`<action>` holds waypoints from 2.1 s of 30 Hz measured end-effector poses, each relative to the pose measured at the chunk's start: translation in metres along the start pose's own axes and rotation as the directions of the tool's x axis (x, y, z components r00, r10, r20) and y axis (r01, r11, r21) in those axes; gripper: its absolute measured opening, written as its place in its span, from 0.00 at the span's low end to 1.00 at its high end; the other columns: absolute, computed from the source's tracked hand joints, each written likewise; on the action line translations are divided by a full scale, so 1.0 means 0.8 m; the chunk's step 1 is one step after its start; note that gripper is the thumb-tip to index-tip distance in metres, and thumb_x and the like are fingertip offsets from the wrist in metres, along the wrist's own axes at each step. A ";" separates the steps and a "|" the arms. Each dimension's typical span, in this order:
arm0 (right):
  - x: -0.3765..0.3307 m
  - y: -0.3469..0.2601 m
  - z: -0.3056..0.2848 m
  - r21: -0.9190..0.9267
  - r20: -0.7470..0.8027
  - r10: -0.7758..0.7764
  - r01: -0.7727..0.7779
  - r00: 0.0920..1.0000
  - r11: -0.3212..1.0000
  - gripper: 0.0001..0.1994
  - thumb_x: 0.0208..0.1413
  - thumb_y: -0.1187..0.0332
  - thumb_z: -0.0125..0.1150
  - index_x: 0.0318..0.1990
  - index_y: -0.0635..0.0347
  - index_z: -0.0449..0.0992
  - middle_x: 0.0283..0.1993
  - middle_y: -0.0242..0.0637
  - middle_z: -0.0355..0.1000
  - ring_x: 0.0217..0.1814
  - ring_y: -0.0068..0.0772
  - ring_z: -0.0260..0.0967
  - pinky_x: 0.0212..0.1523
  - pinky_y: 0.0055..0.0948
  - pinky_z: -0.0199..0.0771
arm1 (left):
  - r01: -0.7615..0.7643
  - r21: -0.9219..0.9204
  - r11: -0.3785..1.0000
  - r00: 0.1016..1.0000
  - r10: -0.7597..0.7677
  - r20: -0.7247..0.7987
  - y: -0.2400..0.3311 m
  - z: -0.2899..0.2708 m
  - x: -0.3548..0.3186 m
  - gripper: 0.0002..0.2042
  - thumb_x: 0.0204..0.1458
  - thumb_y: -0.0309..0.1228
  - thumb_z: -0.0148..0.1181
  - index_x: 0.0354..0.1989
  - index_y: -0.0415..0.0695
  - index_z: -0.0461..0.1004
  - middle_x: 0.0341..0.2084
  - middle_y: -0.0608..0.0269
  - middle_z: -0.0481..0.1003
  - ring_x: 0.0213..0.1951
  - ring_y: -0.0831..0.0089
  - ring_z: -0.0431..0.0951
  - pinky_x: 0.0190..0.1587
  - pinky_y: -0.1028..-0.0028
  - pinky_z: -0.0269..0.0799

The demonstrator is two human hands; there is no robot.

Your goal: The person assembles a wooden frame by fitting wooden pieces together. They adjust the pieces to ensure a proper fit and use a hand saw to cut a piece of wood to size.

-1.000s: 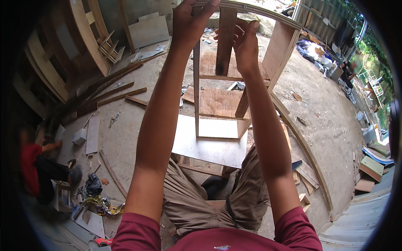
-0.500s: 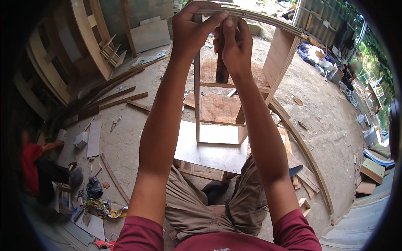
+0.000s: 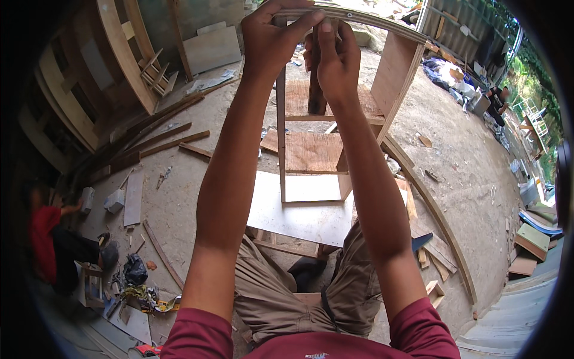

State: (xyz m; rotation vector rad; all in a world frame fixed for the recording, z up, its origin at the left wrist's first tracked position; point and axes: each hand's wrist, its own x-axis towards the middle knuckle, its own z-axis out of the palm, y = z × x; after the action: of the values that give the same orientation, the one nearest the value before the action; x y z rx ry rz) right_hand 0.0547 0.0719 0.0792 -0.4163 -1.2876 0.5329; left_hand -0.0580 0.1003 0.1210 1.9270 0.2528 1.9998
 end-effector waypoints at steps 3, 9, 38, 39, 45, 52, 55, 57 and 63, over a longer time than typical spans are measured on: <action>0.005 0.004 -0.006 0.053 0.038 0.009 -0.011 0.999 0.999 0.14 0.73 0.58 0.50 0.46 0.60 0.70 0.29 0.35 0.73 0.23 0.22 0.67 0.24 0.24 0.67 | 0.057 -0.002 0.998 0.998 -0.057 -0.005 0.000 0.002 0.001 0.09 0.52 0.25 0.73 0.39 0.36 0.82 0.36 0.58 0.82 0.39 0.75 0.81 0.44 0.75 0.77; 0.008 -0.005 -0.018 0.012 0.120 -0.018 0.016 0.993 1.000 0.16 0.74 0.56 0.47 0.41 0.61 0.72 0.28 0.35 0.72 0.22 0.23 0.67 0.24 0.26 0.68 | -0.062 0.092 0.994 0.998 0.062 0.003 0.006 0.008 0.005 0.10 0.54 0.26 0.70 0.42 0.35 0.80 0.37 0.58 0.82 0.39 0.76 0.81 0.44 0.76 0.77; 0.007 -0.010 0.005 -0.006 -0.068 0.056 -0.056 0.996 0.998 0.16 0.74 0.59 0.46 0.36 0.61 0.68 0.22 0.31 0.68 0.19 0.15 0.62 0.18 0.18 0.61 | -0.194 0.213 0.957 0.980 0.197 0.009 -0.005 0.005 0.007 0.09 0.48 0.27 0.74 0.37 0.43 0.83 0.34 0.61 0.82 0.42 0.66 0.82 0.58 0.63 0.71; 0.008 -0.012 0.001 -0.014 -0.034 0.078 -0.079 0.996 0.997 0.17 0.75 0.57 0.43 0.39 0.62 0.70 0.24 0.33 0.70 0.21 0.17 0.64 0.21 0.20 0.64 | -0.170 0.201 0.965 0.985 0.171 0.011 -0.005 0.005 0.007 0.09 0.48 0.26 0.74 0.38 0.43 0.83 0.35 0.61 0.82 0.42 0.67 0.81 0.56 0.65 0.72; 0.012 -0.015 -0.017 0.071 0.024 0.135 -0.137 0.990 0.988 0.20 0.75 0.54 0.42 0.43 0.65 0.71 0.29 0.36 0.71 0.27 0.23 0.68 0.27 0.24 0.69 | -0.100 0.112 0.989 0.994 0.095 0.046 -0.010 0.000 0.005 0.10 0.48 0.26 0.74 0.39 0.41 0.82 0.37 0.60 0.80 0.42 0.67 0.79 0.49 0.69 0.73; 0.004 -0.008 -0.006 0.074 -0.011 0.106 -0.105 0.994 0.992 0.17 0.75 0.58 0.43 0.44 0.65 0.70 0.24 0.32 0.68 0.23 0.20 0.63 0.24 0.22 0.65 | -0.125 0.227 0.966 0.991 0.110 0.077 -0.003 -0.001 0.003 0.13 0.47 0.27 0.75 0.42 0.43 0.82 0.43 0.60 0.80 0.54 0.66 0.78 0.61 0.64 0.69; 0.004 -0.002 -0.003 0.112 -0.020 0.088 -0.085 0.996 0.990 0.16 0.75 0.60 0.42 0.43 0.64 0.70 0.21 0.29 0.65 0.20 0.18 0.60 0.22 0.21 0.62 | -0.146 0.191 0.971 0.989 0.140 0.047 -0.006 -0.001 0.004 0.12 0.45 0.26 0.76 0.40 0.43 0.83 0.39 0.60 0.82 0.48 0.66 0.80 0.62 0.62 0.69; -0.001 -0.004 0.002 0.026 -0.034 0.026 -0.026 0.999 0.999 0.15 0.75 0.61 0.42 0.43 0.64 0.70 0.19 0.28 0.64 0.19 0.16 0.58 0.21 0.20 0.61 | -0.197 0.206 0.958 0.980 0.191 0.049 -0.009 -0.002 0.005 0.12 0.45 0.26 0.76 0.39 0.43 0.83 0.37 0.60 0.83 0.46 0.66 0.81 0.61 0.61 0.69; 0.004 -0.004 0.003 0.025 -0.065 0.031 -0.030 0.997 0.999 0.14 0.75 0.62 0.44 0.43 0.65 0.70 0.20 0.30 0.65 0.19 0.15 0.60 0.20 0.20 0.60 | -0.225 0.189 0.956 0.974 0.221 0.041 -0.009 -0.001 0.001 0.12 0.45 0.25 0.76 0.40 0.43 0.83 0.38 0.61 0.82 0.46 0.66 0.81 0.59 0.63 0.71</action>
State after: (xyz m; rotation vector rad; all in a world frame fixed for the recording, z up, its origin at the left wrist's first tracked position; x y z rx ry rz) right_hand 0.0537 0.0711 0.0845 -0.4306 -1.2121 0.5556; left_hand -0.0580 0.1069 0.1191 2.1793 0.2415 2.1677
